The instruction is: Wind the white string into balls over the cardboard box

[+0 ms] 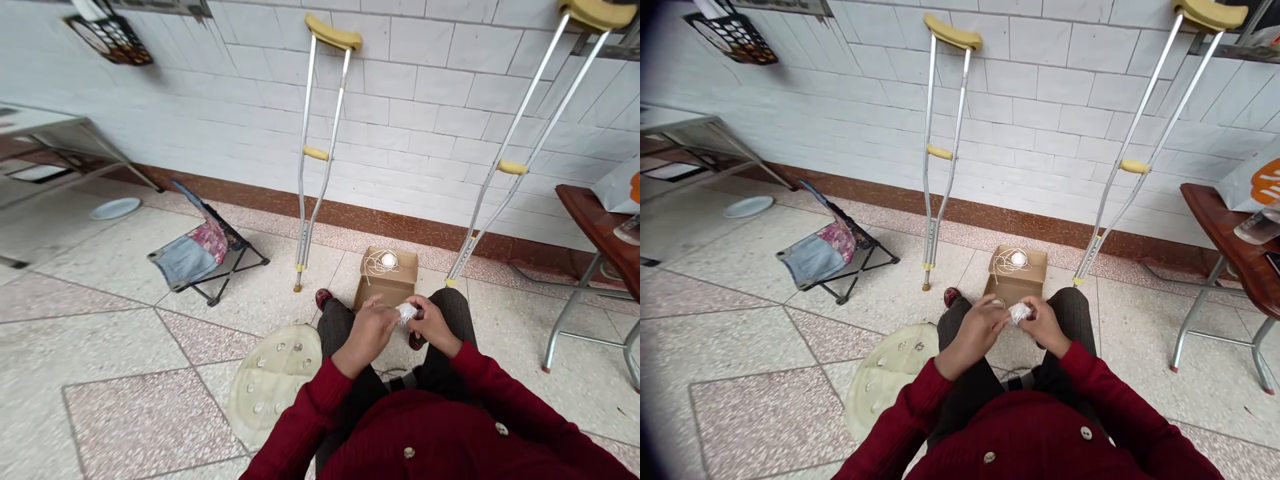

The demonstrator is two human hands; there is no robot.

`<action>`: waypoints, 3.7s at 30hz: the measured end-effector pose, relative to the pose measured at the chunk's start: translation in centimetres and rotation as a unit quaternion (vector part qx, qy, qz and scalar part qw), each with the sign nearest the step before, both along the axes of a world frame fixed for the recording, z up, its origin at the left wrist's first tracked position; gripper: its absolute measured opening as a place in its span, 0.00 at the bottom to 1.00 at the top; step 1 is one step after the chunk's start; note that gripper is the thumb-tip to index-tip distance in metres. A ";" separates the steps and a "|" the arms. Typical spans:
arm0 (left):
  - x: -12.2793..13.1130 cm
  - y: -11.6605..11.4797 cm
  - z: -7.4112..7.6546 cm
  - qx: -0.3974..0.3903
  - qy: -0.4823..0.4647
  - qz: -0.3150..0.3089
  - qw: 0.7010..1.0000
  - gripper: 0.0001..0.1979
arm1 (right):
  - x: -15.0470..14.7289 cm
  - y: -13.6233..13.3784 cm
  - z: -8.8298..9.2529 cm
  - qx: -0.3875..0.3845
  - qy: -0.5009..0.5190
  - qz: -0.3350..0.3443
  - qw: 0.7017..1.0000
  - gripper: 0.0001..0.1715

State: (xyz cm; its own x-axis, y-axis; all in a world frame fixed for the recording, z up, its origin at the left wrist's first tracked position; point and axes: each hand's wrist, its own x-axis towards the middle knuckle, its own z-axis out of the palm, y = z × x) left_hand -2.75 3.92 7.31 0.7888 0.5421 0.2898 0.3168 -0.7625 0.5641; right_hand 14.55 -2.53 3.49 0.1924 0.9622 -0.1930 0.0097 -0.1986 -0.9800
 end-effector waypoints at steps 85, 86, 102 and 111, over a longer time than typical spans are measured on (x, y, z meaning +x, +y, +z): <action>0.5 -3.2 -3.8 -0.120 0.027 -0.028 0.992 0.16 | 2.4 -0.2 5.9 0.062 0.226 0.000 0.972 0.19; 0.7 -3.4 -3.5 -0.118 0.031 -0.033 0.992 0.16 | 2.6 0.2 5.1 0.067 0.188 -0.021 0.980 0.18; 0.5 -2.1 -4.4 -0.160 -0.010 0.006 0.987 0.15 | -0.2 -3.8 4.8 0.005 0.243 0.071 0.967 0.22; -0.8 -3.1 -0.6 -0.042 0.022 -0.005 0.999 0.14 | 0.9 0.1 -0.9 0.049 0.011 -0.026 0.998 0.19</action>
